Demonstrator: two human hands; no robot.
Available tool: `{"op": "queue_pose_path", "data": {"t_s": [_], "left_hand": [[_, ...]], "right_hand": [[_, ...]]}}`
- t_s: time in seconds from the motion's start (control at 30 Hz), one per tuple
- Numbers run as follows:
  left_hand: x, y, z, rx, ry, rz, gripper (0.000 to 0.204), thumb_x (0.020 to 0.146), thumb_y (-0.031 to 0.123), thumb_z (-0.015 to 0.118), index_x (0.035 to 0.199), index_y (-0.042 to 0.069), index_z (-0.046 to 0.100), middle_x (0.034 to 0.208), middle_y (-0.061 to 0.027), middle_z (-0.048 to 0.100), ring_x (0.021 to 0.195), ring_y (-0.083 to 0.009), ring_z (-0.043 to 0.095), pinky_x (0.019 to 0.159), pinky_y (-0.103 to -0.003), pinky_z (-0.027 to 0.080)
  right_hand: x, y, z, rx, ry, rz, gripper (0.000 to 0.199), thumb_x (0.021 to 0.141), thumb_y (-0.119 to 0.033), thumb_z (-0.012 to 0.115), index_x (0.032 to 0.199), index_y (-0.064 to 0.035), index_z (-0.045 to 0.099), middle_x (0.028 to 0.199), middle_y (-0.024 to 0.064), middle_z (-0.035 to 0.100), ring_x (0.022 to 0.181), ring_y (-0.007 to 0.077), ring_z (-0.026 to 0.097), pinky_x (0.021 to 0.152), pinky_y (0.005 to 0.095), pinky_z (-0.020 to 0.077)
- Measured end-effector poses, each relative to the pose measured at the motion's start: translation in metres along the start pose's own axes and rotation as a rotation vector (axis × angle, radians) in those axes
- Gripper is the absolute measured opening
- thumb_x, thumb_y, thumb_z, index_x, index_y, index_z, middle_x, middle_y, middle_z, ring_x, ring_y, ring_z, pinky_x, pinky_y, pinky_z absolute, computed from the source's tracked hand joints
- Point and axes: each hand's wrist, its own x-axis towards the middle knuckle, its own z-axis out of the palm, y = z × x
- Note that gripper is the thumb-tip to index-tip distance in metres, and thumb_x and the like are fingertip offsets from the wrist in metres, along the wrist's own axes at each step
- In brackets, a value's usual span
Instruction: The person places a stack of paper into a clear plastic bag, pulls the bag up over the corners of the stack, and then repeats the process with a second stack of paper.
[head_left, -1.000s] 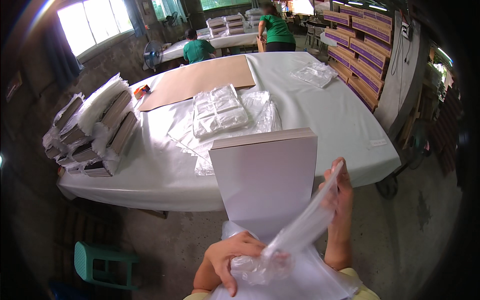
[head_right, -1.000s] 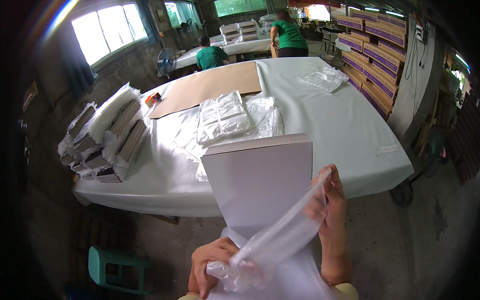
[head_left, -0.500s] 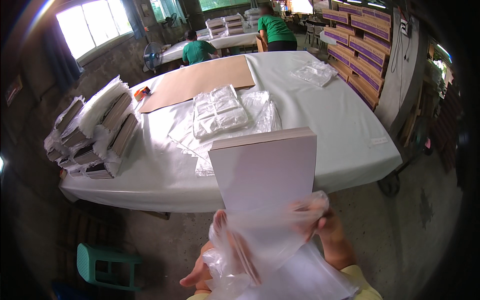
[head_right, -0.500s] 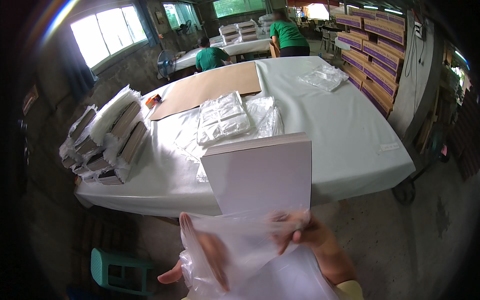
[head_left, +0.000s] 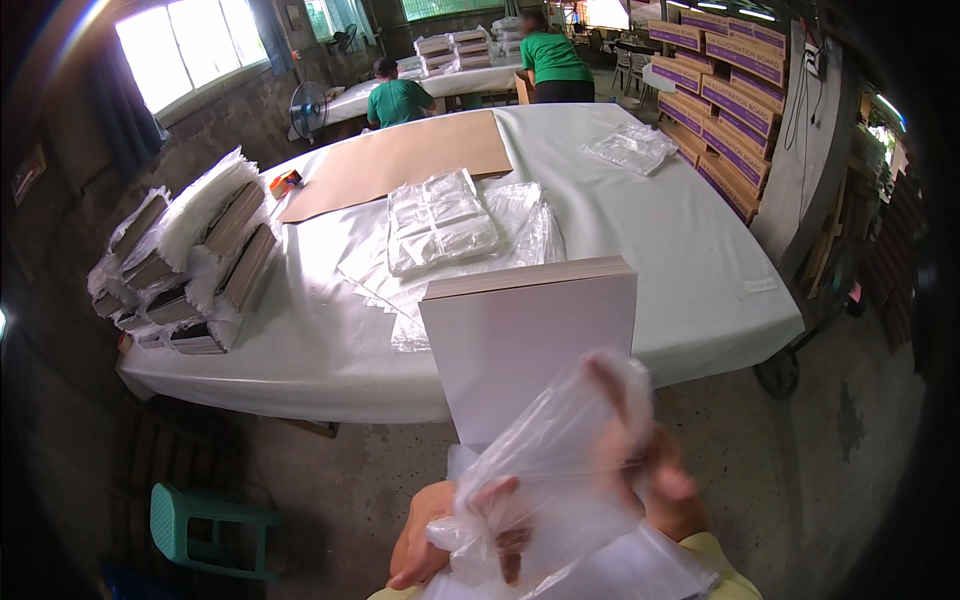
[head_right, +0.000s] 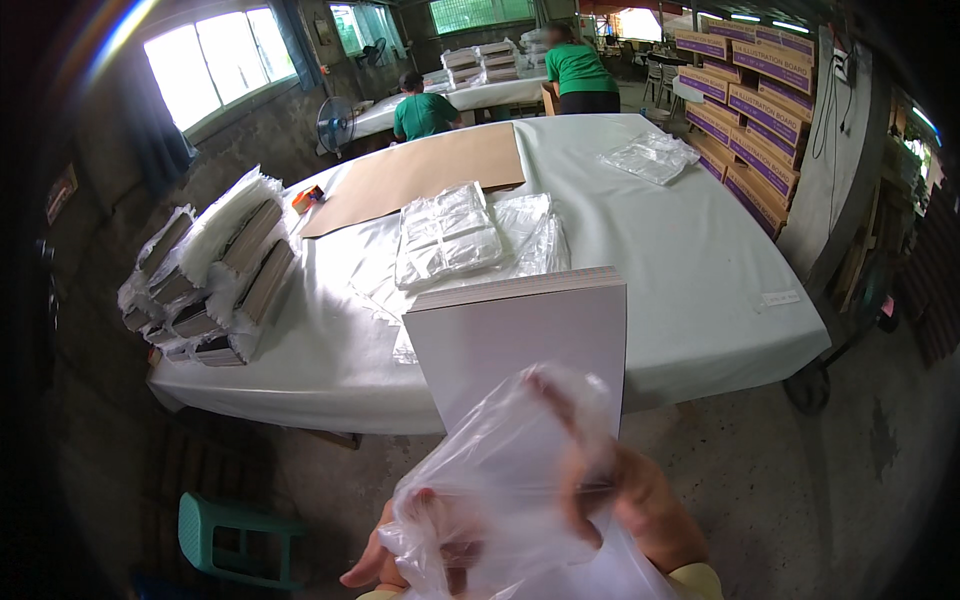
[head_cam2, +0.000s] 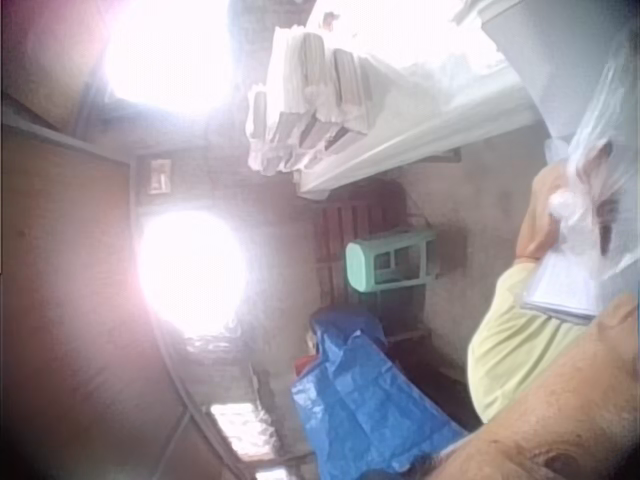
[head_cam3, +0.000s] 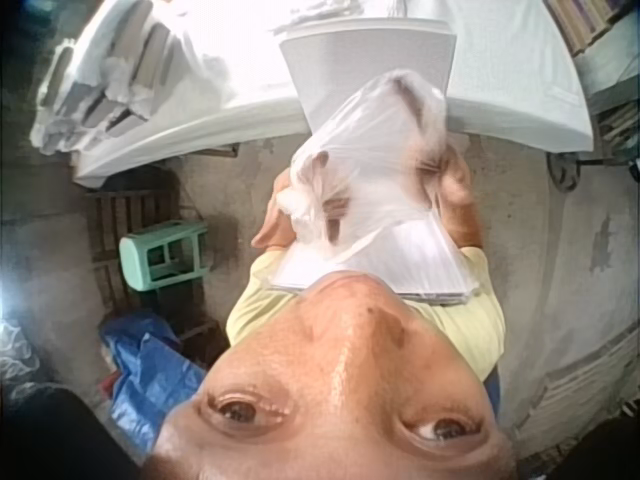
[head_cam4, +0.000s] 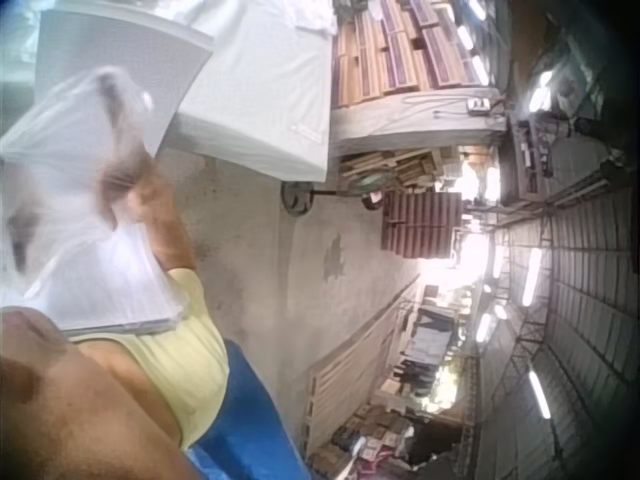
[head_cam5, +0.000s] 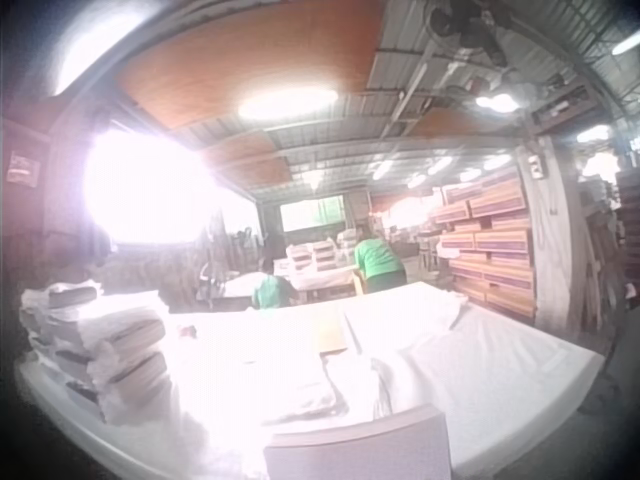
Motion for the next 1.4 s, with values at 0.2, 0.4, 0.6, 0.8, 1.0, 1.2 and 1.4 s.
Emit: {"op": "queue_pose_path", "data": {"t_s": [0.2,0.4,0.6,0.8,1.0,1.2,1.4], "left_hand": [[0.008,0.015,0.001,0.146,0.182,0.076,0.108,0.052,0.047,0.076,0.13,-0.004,0.021,0.127,-0.021,0.028,0.109,-0.0222,0.043,0.086,-0.032,0.038],[0.03,0.019,0.011,0.469,0.845,-0.069,0.104,0.05,0.037,0.081,0.128,-0.005,0.027,0.12,-0.0205,0.039,0.102,-0.0207,0.049,0.083,-0.032,0.041],[0.022,0.023,0.0,0.48,0.672,-0.513,0.091,0.048,0.028,0.085,0.119,-0.006,0.04,0.107,-0.0179,0.052,0.091,-0.0196,0.056,0.079,-0.032,0.044],[0.012,0.019,-0.005,0.388,0.518,-0.223,0.07,0.048,0.033,0.084,0.1,-0.004,0.054,0.09,-0.014,0.056,0.073,-0.0211,0.054,0.061,-0.032,0.045],[0.021,0.031,-0.017,0.197,0.139,0.155,0.067,0.05,0.029,0.083,0.101,-0.002,0.055,0.09,-0.0137,0.056,0.072,-0.0214,0.053,0.063,-0.032,0.044],[0.018,0.048,-0.01,0.3,0.237,0.178,0.06,0.051,0.017,0.081,0.103,0.0,0.055,0.088,-0.0103,0.057,0.075,-0.0183,0.053,0.067,-0.028,0.043],[0.007,0.091,0.018,1.078,0.897,-0.374,0.057,0.053,0.005,0.079,0.104,0.002,0.055,0.087,-0.0069,0.059,0.078,-0.0152,0.053,0.071,-0.024,0.043]], "right_hand": [[-0.021,0.032,-0.022,-0.347,-0.053,0.305,0.031,0.075,-0.001,0.064,0.104,0.0038,0.054,0.082,0.0132,0.062,0.071,0.0208,0.059,0.07,0.0262,0.0471],[-0.051,0.025,-0.028,-0.005,0.294,-0.138,0.023,0.086,-0.032,0.048,0.09,-0.0128,0.06,0.09,0.0166,0.059,0.078,0.0258,0.058,0.076,0.0447,0.0427],[-0.041,0.023,-0.025,0.153,0.421,-0.306,0.056,0.084,-0.061,0.022,0.098,-0.0174,0.054,0.078,0.0118,0.048,0.08,0.0316,0.054,0.065,0.0462,0.0434],[-0.002,0.007,-0.007,0.278,0.13,-0.257,0.073,0.078,-0.061,0.04,0.135,-0.0262,0.01,0.09,0.0169,0.053,0.059,0.0206,0.056,0.056,0.0376,0.0449],[-0.053,0.005,-0.02,0.035,0.175,0.147,0.094,0.063,-0.039,0.073,0.134,-0.0101,0.019,0.086,0.0167,0.057,0.065,0.0186,0.057,0.061,0.0356,0.0447],[-0.039,-0.004,-0.026,-0.089,0.607,0.045,0.09,0.054,-0.016,0.08,0.125,0.0041,0.029,0.073,0.0037,0.052,0.063,0.0113,0.048,0.058,0.026,0.0398],[-0.057,-0.032,-0.029,-0.112,0.67,-0.209,0.079,0.058,0.005,0.07,0.125,-0.0072,0.032,0.077,0.0054,0.054,0.066,0.0127,0.048,0.062,0.0263,0.0407]]}}
